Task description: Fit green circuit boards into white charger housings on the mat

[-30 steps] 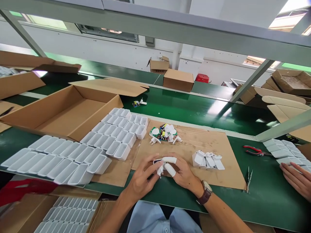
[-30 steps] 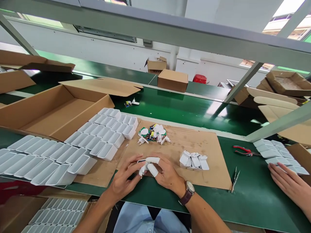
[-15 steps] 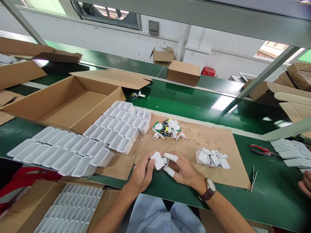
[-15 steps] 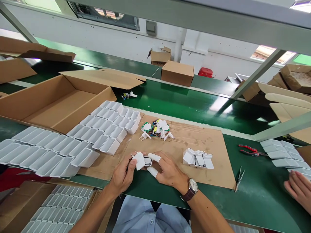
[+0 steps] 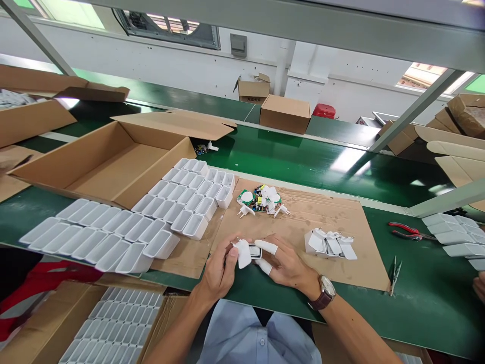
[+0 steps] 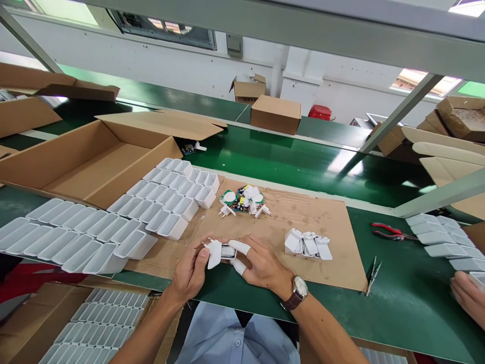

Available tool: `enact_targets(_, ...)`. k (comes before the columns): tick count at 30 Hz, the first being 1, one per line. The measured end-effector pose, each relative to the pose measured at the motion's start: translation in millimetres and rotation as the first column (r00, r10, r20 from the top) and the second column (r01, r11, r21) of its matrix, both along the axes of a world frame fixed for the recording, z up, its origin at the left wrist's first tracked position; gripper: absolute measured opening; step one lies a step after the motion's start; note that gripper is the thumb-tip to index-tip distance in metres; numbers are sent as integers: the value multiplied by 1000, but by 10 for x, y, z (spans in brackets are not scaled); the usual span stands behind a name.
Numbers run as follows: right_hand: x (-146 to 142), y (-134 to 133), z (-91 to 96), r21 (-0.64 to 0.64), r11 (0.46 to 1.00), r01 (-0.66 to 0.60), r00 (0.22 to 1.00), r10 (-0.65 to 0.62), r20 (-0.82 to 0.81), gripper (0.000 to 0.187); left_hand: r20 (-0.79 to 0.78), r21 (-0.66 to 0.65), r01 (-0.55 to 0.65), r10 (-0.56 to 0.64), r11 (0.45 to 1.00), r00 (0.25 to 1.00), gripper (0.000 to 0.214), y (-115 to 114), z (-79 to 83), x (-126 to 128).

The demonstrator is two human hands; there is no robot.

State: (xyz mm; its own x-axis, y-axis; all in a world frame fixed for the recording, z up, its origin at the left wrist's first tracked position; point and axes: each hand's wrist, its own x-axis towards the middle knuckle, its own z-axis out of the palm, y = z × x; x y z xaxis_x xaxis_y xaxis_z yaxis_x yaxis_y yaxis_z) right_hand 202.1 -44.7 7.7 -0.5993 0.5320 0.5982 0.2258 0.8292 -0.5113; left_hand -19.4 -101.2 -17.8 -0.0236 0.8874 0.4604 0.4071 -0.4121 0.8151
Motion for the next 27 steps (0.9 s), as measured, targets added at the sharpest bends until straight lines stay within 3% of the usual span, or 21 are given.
enact_targets(9, 5, -16, -11, 20, 1000, 10, 1000, -10, -3, 52, -44, -13, -164, 163, 986, 986, 39, 36, 98, 23)
enact_targets(18, 5, -27, 17, 42, 999, -27, 1000, 27, -4, 45, 118, -199, -42, 66, 979, 991, 42, -20, 41, 5)
enact_targets(27, 22, -19, 23, -78, 997, -1, 1000, 0, -7, 45, 95, -164, -30, 46, 986, 994, 40, -21, 69, 19)
